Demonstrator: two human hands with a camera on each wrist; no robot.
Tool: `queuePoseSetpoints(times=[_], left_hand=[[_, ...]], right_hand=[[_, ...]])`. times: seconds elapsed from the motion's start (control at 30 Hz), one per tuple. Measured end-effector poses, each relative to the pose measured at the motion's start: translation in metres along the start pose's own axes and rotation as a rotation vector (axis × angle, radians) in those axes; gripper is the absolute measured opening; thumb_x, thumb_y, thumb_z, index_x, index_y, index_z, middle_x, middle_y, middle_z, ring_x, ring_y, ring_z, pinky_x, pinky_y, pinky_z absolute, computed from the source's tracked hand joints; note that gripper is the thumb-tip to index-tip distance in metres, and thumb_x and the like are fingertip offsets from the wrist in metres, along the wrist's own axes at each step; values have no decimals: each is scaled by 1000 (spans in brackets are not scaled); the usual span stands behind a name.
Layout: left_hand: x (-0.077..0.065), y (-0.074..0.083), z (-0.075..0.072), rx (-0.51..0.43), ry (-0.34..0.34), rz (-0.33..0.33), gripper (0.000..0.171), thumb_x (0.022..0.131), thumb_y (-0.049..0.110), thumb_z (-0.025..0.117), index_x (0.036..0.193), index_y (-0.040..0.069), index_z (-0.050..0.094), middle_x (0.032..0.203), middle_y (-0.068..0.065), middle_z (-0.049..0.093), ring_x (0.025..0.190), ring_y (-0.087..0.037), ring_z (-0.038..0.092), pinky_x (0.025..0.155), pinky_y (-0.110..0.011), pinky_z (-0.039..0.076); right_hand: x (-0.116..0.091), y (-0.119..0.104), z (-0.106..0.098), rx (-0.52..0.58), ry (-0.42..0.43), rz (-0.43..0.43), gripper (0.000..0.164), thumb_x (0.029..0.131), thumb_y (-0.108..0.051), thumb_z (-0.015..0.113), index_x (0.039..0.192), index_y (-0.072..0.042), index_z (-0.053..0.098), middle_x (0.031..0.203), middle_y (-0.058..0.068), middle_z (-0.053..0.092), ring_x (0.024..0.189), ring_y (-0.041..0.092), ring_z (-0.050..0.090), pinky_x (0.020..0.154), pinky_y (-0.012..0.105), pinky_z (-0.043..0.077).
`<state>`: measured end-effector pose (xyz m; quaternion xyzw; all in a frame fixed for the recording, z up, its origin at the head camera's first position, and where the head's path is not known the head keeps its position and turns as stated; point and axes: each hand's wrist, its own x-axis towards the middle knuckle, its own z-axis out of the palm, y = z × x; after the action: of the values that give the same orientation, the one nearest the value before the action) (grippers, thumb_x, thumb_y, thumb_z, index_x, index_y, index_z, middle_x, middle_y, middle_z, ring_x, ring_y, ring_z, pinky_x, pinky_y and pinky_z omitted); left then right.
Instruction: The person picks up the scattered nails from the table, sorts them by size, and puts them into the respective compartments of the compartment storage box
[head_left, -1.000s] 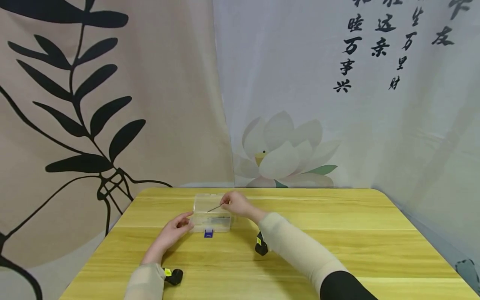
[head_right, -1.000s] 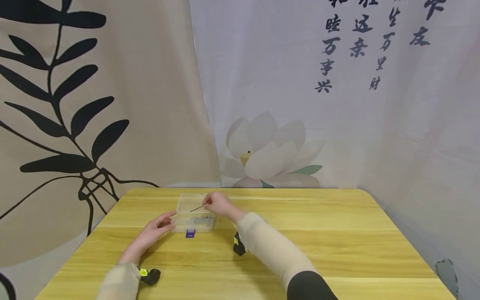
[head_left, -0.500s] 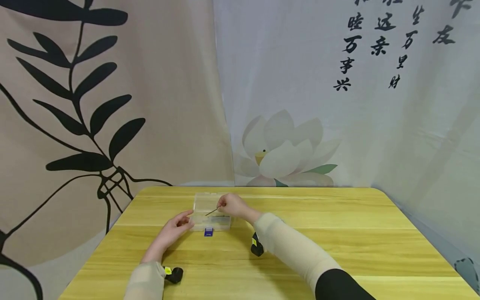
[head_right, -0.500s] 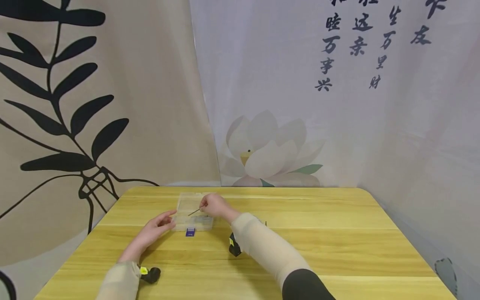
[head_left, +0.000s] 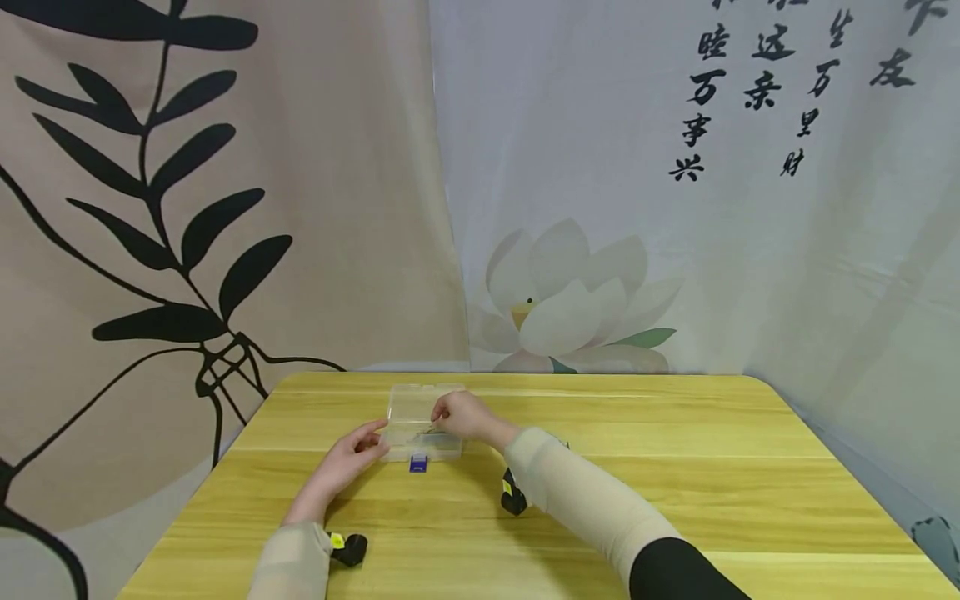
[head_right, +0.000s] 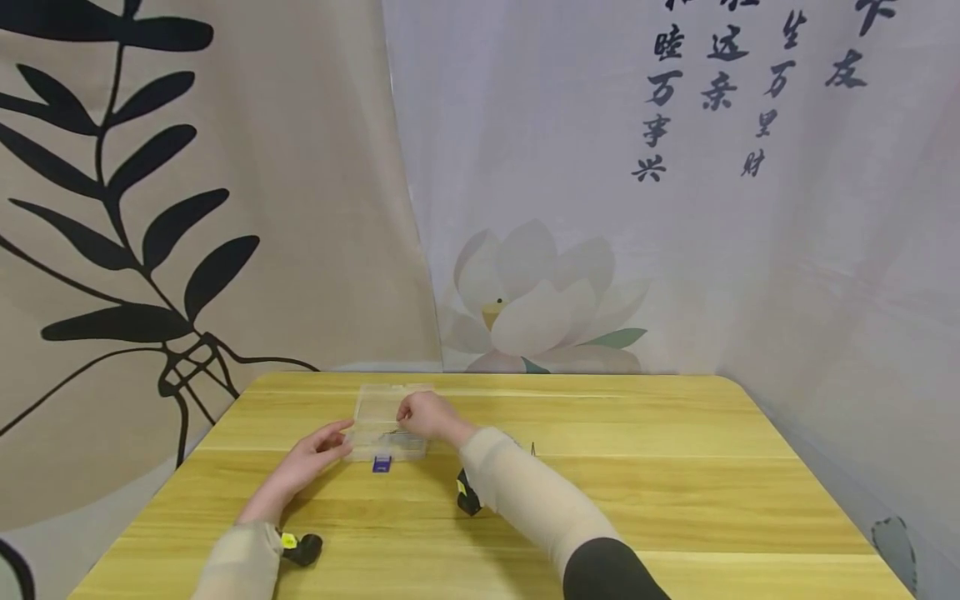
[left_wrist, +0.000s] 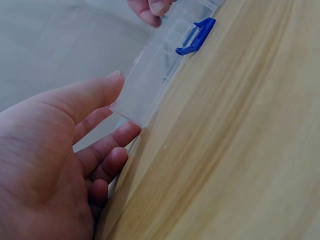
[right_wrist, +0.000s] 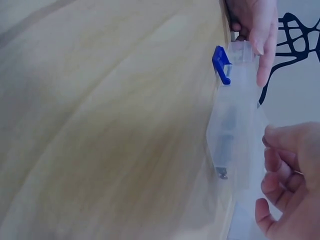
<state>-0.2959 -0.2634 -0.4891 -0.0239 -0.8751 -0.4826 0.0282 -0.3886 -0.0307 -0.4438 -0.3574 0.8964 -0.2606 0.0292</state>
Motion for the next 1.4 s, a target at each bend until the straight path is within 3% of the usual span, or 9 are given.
queuePoseSetpoints(times=[0.17, 0.4, 0.67, 0.9, 1.17, 1.4], left_hand=[[0, 1, 0, -16, -13, -11, 53, 97, 23, 62, 144, 6, 47, 117, -12, 58, 100, -23, 50, 85, -37, 41], [-1, 0, -2, -17, -11, -13, 52, 97, 21, 62, 144, 6, 46, 118, -12, 58, 100, -23, 49, 84, -37, 42], [0, 0, -3, -13, -26, -21, 53, 97, 25, 62, 144, 8, 46, 120, -12, 57, 104, -25, 49, 87, -40, 41], [1, 0, -3, 4, -36, -6, 53, 97, 25, 62, 144, 7, 46, 120, -12, 57, 102, -23, 50, 85, -38, 41], [3, 0, -4, -13, -32, 0, 52, 97, 23, 62, 144, 6, 46, 118, -13, 57, 101, -24, 49, 85, -37, 41], [0, 3, -3, -2, -35, -2, 54, 97, 25, 62, 144, 6, 46, 119, -14, 57, 101, -24, 49, 86, -38, 41]], right_hand=[[-5, 3, -9, 44, 4, 15, 15, 92, -12, 66, 103, -6, 74, 96, 2, 70, 83, 11, 60, 78, 29, 49], [-19, 11, -31, 31, 6, -56, 15, 94, -11, 64, 103, -6, 74, 100, 3, 70, 94, 18, 62, 82, 34, 49], [-50, 37, -59, 135, -3, -81, 14, 95, -10, 61, 103, -8, 73, 102, 2, 67, 80, 12, 56, 71, 30, 46], [-88, 64, -78, 186, -3, -63, 15, 95, -10, 61, 104, -5, 72, 98, 1, 65, 79, 12, 53, 69, 30, 44], [-124, 97, -84, 243, -149, -158, 22, 91, 3, 61, 98, -10, 77, 95, 2, 60, 71, 12, 42, 63, 27, 38], [-147, 113, -78, 255, -207, -113, 25, 82, 7, 66, 96, -10, 79, 95, 0, 52, 81, 16, 40, 69, 27, 38]])
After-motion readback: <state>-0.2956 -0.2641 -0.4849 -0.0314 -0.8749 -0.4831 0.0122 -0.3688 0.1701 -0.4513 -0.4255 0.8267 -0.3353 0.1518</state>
